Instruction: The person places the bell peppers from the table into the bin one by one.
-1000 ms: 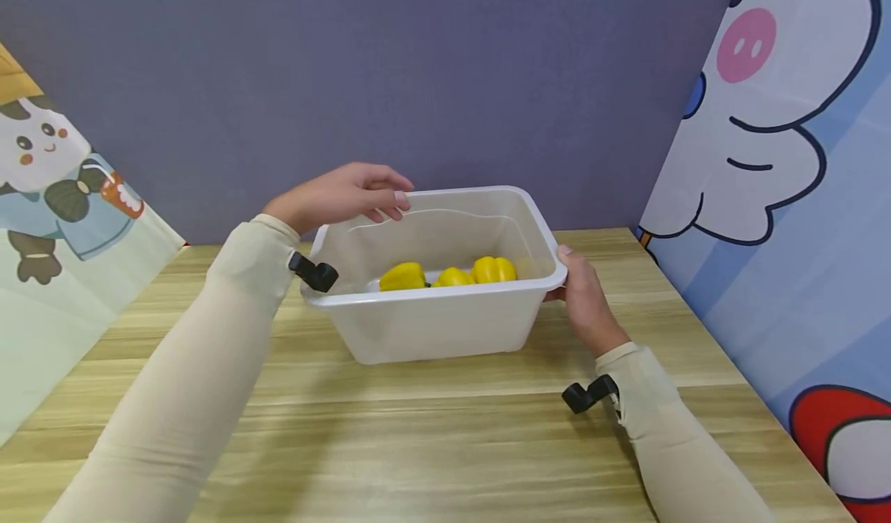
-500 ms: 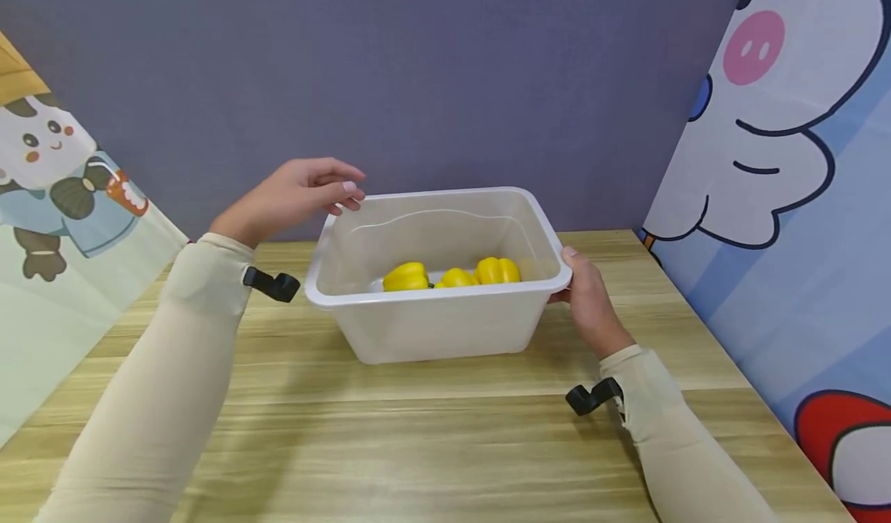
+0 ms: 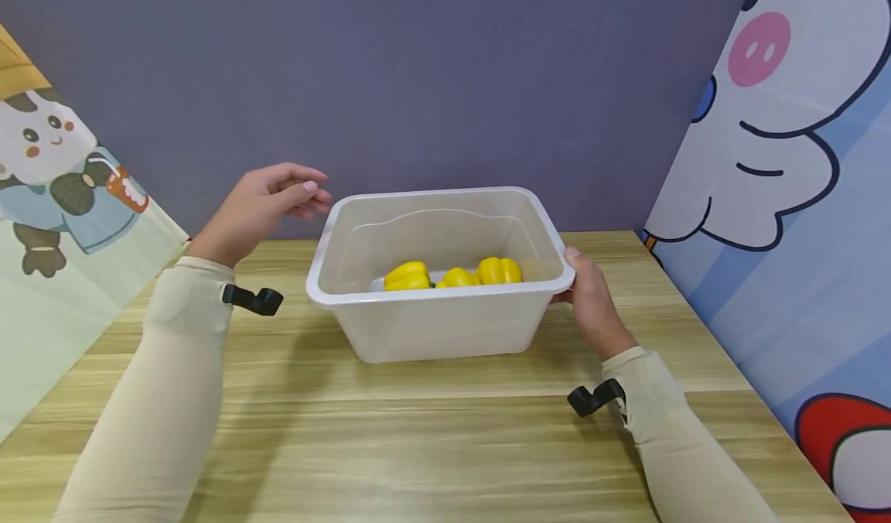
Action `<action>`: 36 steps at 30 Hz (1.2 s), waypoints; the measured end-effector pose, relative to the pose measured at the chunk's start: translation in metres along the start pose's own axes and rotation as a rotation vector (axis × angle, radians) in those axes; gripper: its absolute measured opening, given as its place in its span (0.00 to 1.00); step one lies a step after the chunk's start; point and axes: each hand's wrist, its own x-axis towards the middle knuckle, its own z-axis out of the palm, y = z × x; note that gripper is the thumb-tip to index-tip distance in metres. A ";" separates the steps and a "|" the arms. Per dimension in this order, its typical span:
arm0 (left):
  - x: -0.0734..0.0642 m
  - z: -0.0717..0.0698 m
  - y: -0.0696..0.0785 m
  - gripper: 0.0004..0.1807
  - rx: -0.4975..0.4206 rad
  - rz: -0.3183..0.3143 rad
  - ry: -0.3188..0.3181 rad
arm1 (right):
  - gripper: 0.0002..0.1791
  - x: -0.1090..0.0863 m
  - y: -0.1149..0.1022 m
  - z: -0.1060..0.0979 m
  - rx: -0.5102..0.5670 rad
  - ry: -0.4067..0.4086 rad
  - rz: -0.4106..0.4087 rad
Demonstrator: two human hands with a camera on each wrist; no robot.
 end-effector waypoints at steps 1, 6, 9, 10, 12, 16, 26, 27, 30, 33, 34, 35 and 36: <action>-0.002 -0.001 -0.002 0.19 -0.007 -0.008 0.010 | 0.23 0.000 0.000 0.000 -0.001 0.000 -0.001; -0.008 -0.003 -0.016 0.20 -0.049 -0.036 0.068 | 0.24 0.000 0.001 0.001 0.001 -0.004 -0.004; -0.011 -0.002 -0.025 0.18 -0.082 -0.035 0.094 | 0.24 0.000 0.000 0.001 0.002 -0.001 -0.003; -0.011 -0.001 -0.028 0.18 -0.091 -0.036 0.101 | 0.24 0.001 0.000 0.001 -0.002 0.001 -0.002; -0.013 -0.001 -0.033 0.18 -0.105 -0.037 0.110 | 0.25 0.001 0.000 0.001 -0.005 0.006 0.001; -0.015 0.000 -0.041 0.17 -0.109 -0.056 0.123 | 0.24 0.000 -0.001 0.001 -0.014 0.019 0.003; -0.023 0.001 -0.051 0.18 -0.097 -0.077 0.129 | 0.24 0.003 -0.004 -0.001 -0.017 -0.007 0.048; -0.024 0.000 -0.052 0.18 -0.093 -0.082 0.126 | 0.23 0.003 -0.006 -0.001 -0.007 -0.012 0.063; -0.027 0.000 -0.054 0.19 -0.088 -0.096 0.122 | 0.21 0.004 -0.011 -0.004 0.038 -0.032 0.116; -0.030 0.001 -0.058 0.19 -0.095 -0.100 0.120 | 0.20 0.004 -0.015 -0.007 0.065 -0.046 0.149; -0.031 0.002 -0.059 0.18 -0.098 -0.098 0.118 | 0.20 0.004 -0.016 -0.008 0.071 -0.053 0.156; -0.032 0.002 -0.061 0.18 -0.097 -0.096 0.115 | 0.20 0.004 -0.017 -0.008 0.069 -0.060 0.160; -0.033 0.003 -0.062 0.18 -0.099 -0.094 0.113 | 0.21 0.004 -0.018 -0.009 0.068 -0.065 0.162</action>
